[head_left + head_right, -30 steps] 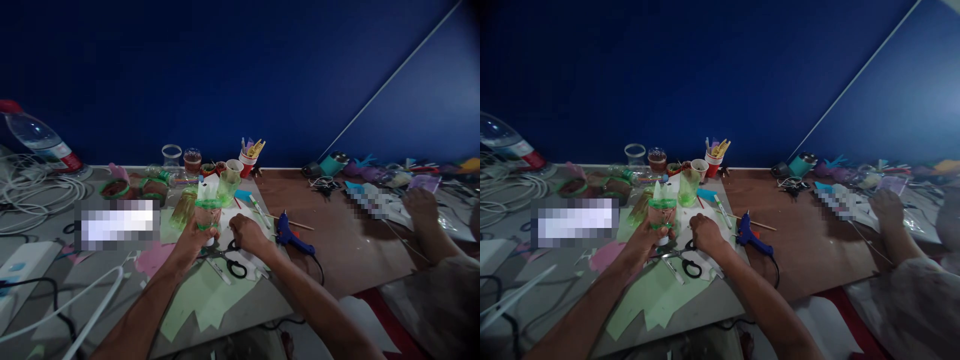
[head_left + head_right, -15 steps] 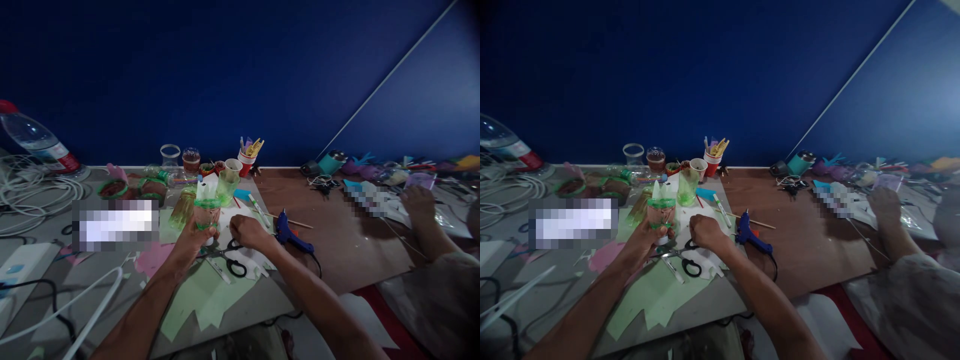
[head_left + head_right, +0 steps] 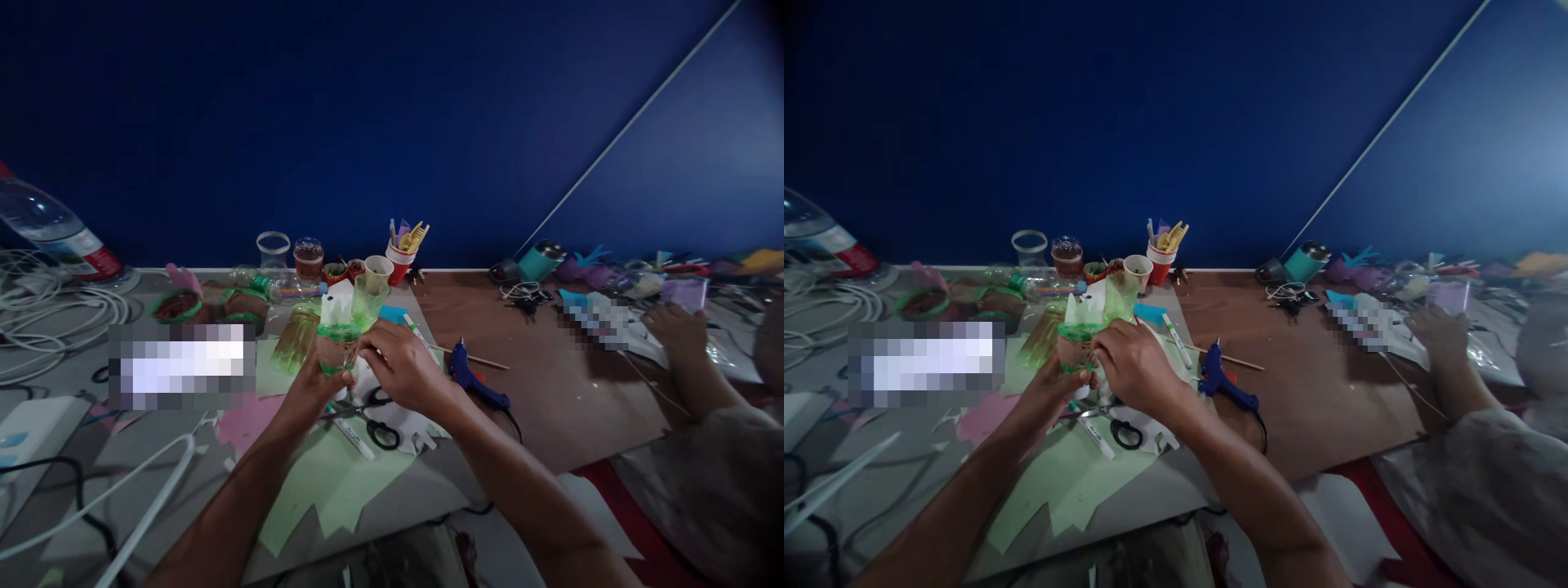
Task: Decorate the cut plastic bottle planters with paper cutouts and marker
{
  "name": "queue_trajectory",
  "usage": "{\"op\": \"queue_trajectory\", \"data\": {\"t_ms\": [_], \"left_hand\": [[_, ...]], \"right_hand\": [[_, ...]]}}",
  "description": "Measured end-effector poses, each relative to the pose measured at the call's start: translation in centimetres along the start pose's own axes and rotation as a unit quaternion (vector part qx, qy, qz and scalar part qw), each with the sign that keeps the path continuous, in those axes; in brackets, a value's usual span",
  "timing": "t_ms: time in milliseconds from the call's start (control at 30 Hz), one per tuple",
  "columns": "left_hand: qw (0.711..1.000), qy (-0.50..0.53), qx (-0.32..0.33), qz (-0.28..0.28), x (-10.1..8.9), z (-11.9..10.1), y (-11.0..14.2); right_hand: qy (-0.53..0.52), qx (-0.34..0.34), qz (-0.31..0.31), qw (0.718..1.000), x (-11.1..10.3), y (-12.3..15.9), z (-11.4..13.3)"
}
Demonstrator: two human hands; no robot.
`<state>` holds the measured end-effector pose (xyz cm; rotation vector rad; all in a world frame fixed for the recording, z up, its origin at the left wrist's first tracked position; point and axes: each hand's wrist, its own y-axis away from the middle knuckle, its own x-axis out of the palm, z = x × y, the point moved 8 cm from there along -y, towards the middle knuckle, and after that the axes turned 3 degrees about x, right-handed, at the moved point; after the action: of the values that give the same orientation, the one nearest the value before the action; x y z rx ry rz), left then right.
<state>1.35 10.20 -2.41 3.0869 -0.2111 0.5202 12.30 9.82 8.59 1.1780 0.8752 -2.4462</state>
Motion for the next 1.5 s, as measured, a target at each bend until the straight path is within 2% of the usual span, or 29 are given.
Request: {"op": "queue_trajectory", "data": {"t_ms": [200, 500, 733, 900, 1067, 1200, 1367, 1500], "left_hand": [[0.999, -0.016, 0.016, 0.025, 0.4, -0.5, 0.2], [0.999, -0.005, 0.022, 0.032, 0.5, -0.3, 0.2], [0.998, -0.037, 0.019, 0.042, 0.4, -0.2, 0.3], [0.999, -0.023, 0.011, 0.03, 0.4, -0.3, 0.3], [0.999, 0.022, -0.011, 0.022, 0.4, -0.1, 0.4], [0.999, 0.022, -0.032, 0.012, 0.3, 0.2, 0.5], [0.999, 0.029, -0.038, 0.018, 0.4, 0.1, 0.6], [0.998, 0.035, -0.045, 0.005, 0.1, -0.2, 0.5]], "right_hand": [[0.061, -0.013, 0.026, 0.998, 0.4, -0.5, -0.1], [0.105, -0.026, 0.038, 0.993, 0.8, -0.8, 0.5], [0.124, -0.024, 0.022, 0.992, 0.7, -1.0, 0.7], [0.128, -0.007, 0.008, 0.992, 0.6, -1.1, 0.6], [0.011, 0.054, -0.033, 0.998, -0.4, -0.9, -0.6], [-0.105, 0.133, -0.085, 0.982, -1.9, -0.4, -2.3], [-0.131, 0.151, -0.118, 0.973, -3.0, 0.4, -3.1], [-0.146, 0.175, -0.11, 0.967, -2.0, 1.5, -4.9]]}}
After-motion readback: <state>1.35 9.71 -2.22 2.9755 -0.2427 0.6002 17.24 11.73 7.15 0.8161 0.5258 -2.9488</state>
